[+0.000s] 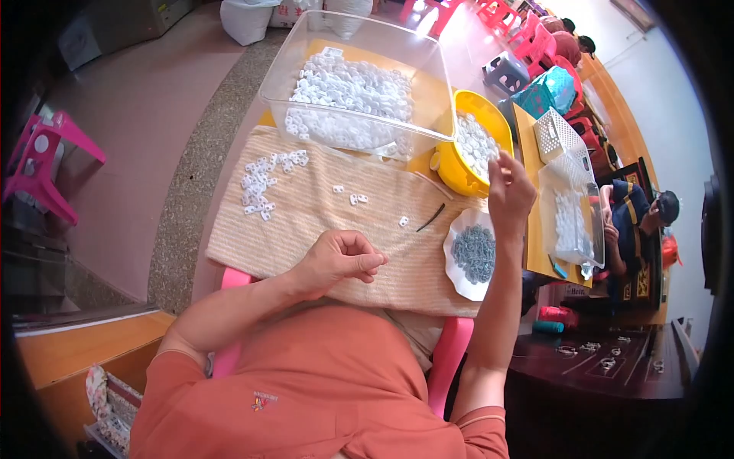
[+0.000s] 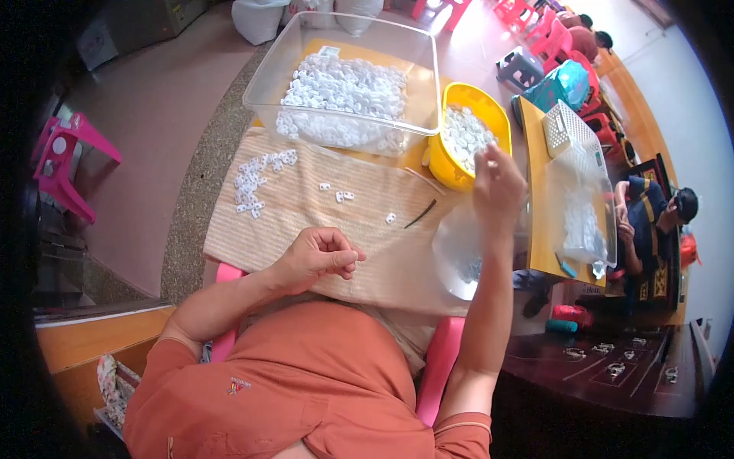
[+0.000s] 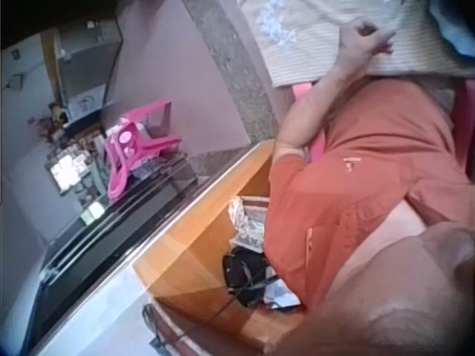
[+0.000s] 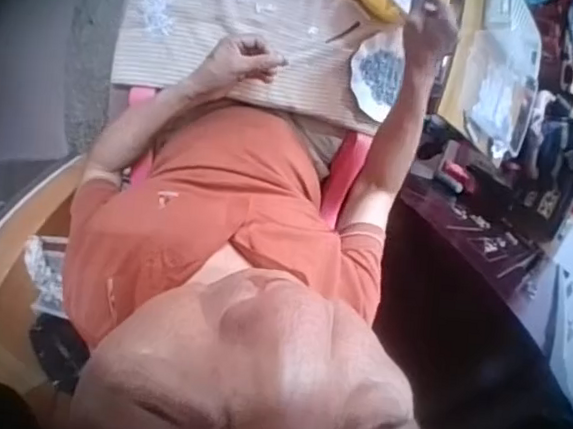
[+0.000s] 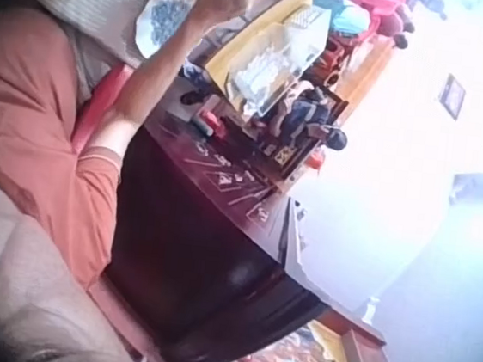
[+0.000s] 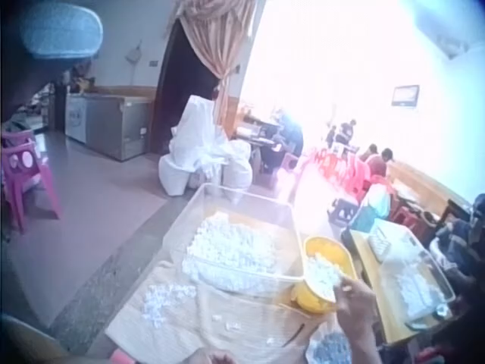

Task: Manually assembling small white plastic components by joining parts together at a workshop table.

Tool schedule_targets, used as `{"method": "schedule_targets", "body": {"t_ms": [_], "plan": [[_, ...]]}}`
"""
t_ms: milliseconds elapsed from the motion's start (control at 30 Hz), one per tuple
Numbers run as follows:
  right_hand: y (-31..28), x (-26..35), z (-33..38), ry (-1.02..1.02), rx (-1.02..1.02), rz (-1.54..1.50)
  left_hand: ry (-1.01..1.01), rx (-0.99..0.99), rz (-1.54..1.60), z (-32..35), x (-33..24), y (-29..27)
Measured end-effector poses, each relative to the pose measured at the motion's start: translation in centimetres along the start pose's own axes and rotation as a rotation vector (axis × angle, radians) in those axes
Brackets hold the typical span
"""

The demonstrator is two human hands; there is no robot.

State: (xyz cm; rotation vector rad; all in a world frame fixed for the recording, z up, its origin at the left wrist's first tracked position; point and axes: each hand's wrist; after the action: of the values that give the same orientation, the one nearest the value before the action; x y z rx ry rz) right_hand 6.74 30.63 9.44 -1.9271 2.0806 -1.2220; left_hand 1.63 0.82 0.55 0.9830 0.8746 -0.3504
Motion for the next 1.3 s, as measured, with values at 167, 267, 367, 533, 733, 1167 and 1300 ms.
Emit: {"method": "schedule_targets", "body": {"t_ms": [167, 267, 367, 533, 733, 1167, 1300], "plan": [[0.3, -1.7, -1.0, 0.097, 0.072, -0.143, 0.056, -0.024, -0.050, 0.2, -0.4, -0.2], [0.3, -1.0, 0.8, 0.035, 0.096, -0.059, 0.135, -0.032, -0.129, 0.1, -0.1, -0.1], [0.1, -0.2, 1.7, -0.052, 0.097, -0.068, 0.192, -0.032, -0.221, -0.1, 0.4, -0.2], [-0.4, 0.1, 1.9, -0.067, 0.122, -0.089, 0.220, -0.054, -0.331, 0.1, 0.2, 0.2], [0.5, 2.6, 2.5, -0.070, 0.201, -0.270, 0.247, -0.088, -0.363, 0.2, 0.2, 0.2], [4.8, 7.4, -5.0, -0.374, 0.443, -0.192, 0.372, -0.182, -0.479, 0.6, -1.2, 0.1], [6.3, 9.5, -5.7, -0.684, 0.604, 0.076, 0.449, -0.277, -0.477, 0.6, -2.0, -0.4]]}}
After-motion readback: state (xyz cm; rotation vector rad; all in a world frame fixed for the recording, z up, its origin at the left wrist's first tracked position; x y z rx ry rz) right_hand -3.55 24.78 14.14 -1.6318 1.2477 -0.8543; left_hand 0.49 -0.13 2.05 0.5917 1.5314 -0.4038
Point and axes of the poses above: each hand's wrist, its own z-axis away from the middle knuckle, its own y-axis out of the palm, x = y × z, and after that the axes turned 6 degrees about -x, right-handed
